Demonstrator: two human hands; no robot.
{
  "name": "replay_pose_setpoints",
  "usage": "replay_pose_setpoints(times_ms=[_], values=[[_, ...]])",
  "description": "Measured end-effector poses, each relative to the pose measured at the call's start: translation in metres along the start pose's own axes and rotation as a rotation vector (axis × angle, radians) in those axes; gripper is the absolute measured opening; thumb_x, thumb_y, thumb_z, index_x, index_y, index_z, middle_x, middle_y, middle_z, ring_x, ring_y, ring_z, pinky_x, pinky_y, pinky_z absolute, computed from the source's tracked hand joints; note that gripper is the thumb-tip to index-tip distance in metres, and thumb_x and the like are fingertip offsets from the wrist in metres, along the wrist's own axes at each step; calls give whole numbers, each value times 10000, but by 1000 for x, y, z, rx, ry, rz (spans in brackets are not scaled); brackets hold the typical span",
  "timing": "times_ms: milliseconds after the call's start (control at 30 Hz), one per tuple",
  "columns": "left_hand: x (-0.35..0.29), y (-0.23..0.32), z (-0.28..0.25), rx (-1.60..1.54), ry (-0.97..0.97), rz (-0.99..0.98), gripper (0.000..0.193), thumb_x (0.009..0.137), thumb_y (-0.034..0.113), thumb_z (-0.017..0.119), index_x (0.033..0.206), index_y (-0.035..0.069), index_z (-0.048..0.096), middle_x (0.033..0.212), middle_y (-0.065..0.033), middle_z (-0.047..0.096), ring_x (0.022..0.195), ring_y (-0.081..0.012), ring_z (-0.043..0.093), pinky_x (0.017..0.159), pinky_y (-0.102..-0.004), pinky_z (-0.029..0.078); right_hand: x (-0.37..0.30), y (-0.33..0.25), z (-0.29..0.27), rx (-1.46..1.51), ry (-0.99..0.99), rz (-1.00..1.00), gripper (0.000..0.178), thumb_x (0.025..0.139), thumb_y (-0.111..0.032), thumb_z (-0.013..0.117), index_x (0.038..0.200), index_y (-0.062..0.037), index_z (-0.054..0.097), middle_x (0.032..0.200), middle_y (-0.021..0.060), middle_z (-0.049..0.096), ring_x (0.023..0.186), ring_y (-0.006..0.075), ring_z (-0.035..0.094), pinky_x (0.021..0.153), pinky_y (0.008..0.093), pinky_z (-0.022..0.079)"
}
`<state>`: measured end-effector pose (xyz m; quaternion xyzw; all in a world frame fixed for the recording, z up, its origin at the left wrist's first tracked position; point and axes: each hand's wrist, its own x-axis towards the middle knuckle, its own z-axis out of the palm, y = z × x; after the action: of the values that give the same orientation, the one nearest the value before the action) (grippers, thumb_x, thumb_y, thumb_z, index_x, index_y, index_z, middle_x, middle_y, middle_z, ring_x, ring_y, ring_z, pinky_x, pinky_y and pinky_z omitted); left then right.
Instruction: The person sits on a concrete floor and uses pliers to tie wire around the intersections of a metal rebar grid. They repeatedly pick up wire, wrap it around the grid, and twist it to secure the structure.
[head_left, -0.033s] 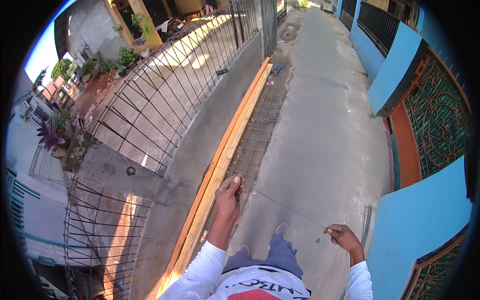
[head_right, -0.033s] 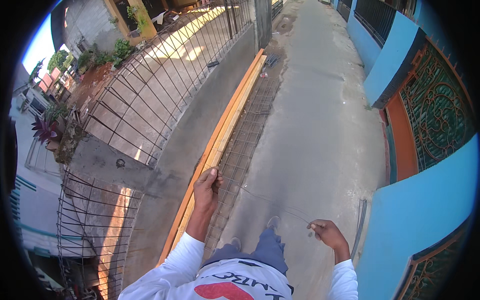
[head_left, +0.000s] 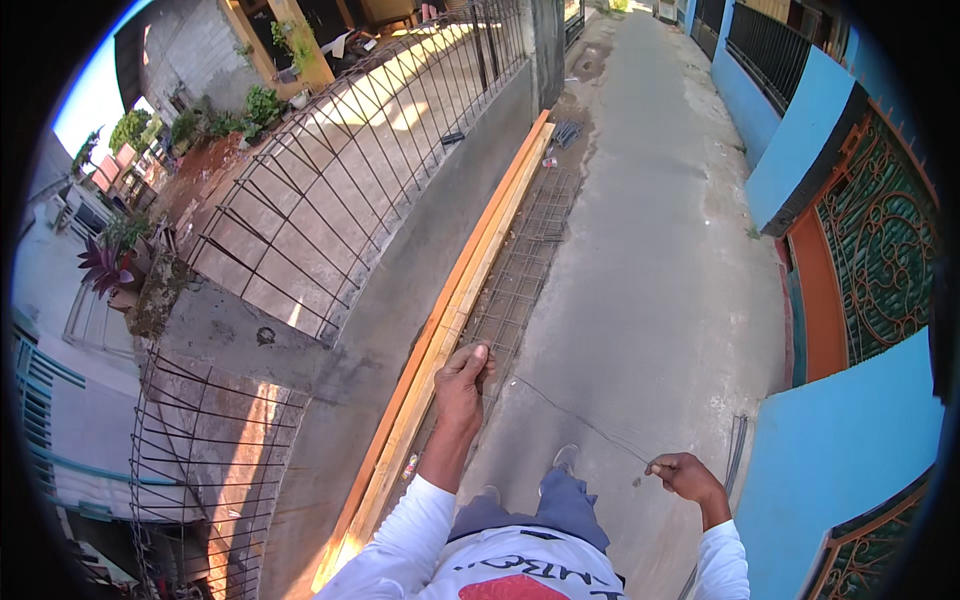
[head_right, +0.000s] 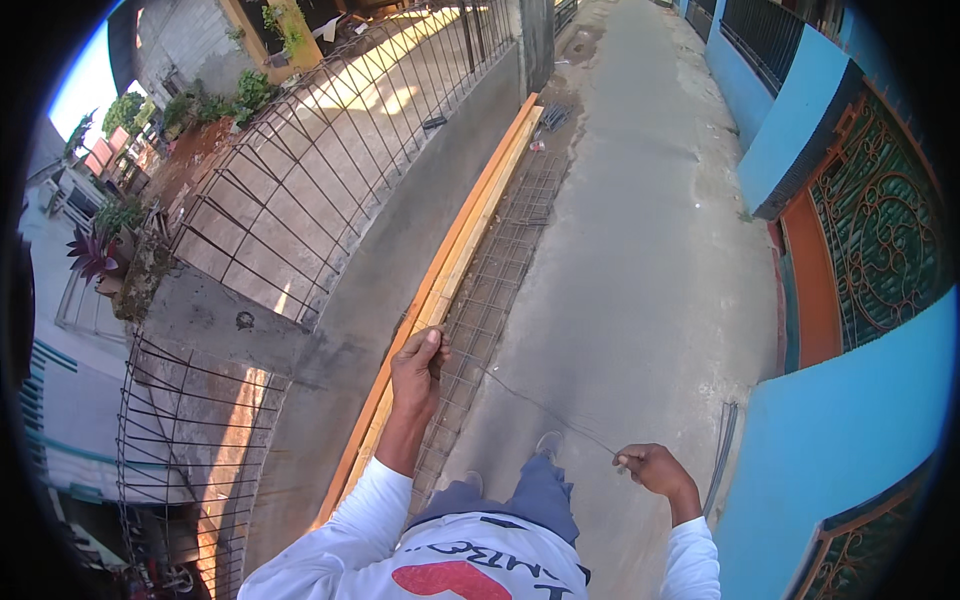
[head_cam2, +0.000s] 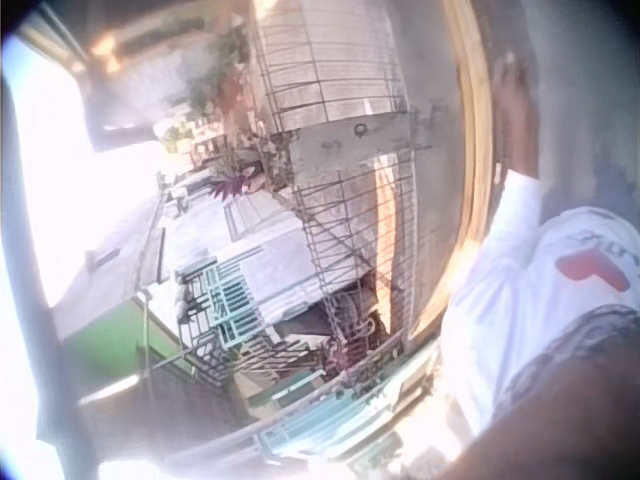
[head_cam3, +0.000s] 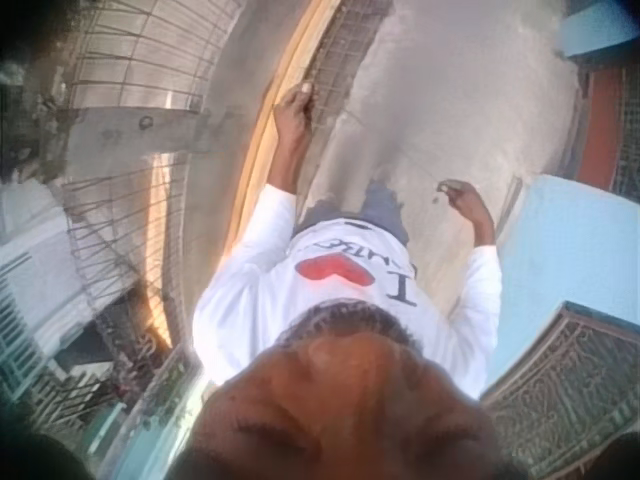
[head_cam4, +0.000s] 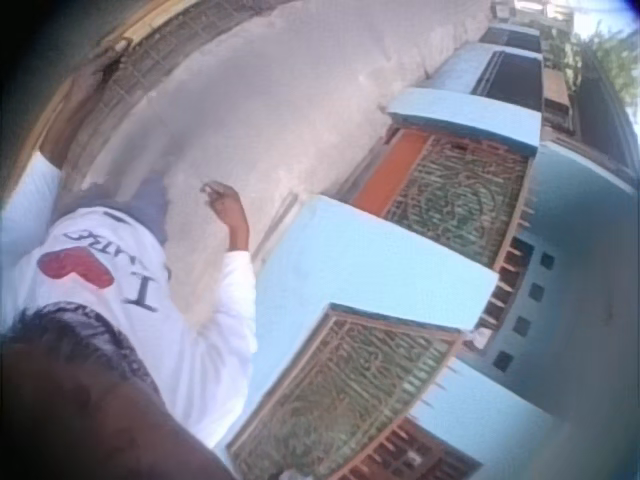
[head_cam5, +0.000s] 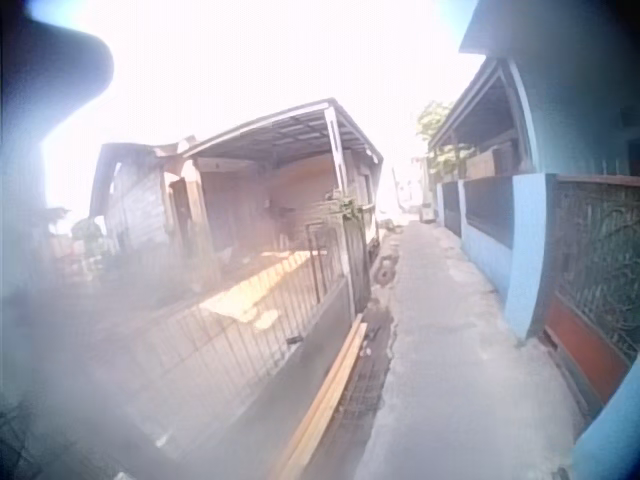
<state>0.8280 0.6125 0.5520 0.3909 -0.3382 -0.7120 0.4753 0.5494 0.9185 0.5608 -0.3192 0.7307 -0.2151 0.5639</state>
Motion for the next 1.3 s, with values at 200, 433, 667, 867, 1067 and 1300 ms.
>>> replay_pose_setpoints(times_ms=[200, 433, 667, 867, 1067, 1300], values=[[38, -6, 36, -191, 23, -21, 238, 970, 173, 679, 1105, -22, 689, 908, -57, 694, 729, -115, 624, 666, -248, 528, 14, -58, -71, -277, -916, 103, 293, 996, -347, 631, 1158, -134, 750, 721, 27, 576, 679, 131, 472, 694, 293, 460], [60, -12, 70, -219, 96, -39, 223, 999, 171, 631, 1106, -23, 661, 874, -52, 677, 730, -117, 625, 674, -260, 544, 77, -3, -169, 710, -24, -124, 274, 1020, -277, 599, 955, -34, 707, 656, 7, 530, 605, 126, 470, 596, 291, 411], [124, -35, 99, -187, 70, -89, 215, 996, 173, 635, 1094, -16, 662, 866, -46, 676, 724, -114, 627, 678, -256, 547, 90, -67, -177, -239, -610, 94, 250, 1004, -273, 634, 999, -42, 732, 605, -14, 461, 575, 120, 402, 564, 276, 371], [204, -52, 130, -291, -29, -162, 221, 995, 179, 635, 1101, -12, 662, 874, -47, 680, 723, -105, 628, 680, -254, 548, 109, -27, -244, 960, -341, -388, 329, 979, -339, 647, 944, -14, 679, 567, -6, 470, 471, 98, 393, 470, 288, 315], [286, -38, 174, -218, -61, -168, 234, 997, 187, 640, 1087, -26, 677, 863, -56, 689, 702, -103, 635, 646, -229, 554, 168, -88, -257, 97, 36, 61, 214, 1026, -190, 582, 964, -12, 683, 574, -30, 426, 490, 69, 359, 467, 270, 273], [370, -32, 160, -224, -86, -141, 218, 996, 188, 642, 1075, -11, 684, 864, -47, 690, 700, -104, 635, 643, -231, 552, 181, -110, -294, 732, -501, -292, 273, 1004, -256, 631, 1002, 3, 720, 564, 9, 504, 438, 92, 382, 451, 275, 282]])
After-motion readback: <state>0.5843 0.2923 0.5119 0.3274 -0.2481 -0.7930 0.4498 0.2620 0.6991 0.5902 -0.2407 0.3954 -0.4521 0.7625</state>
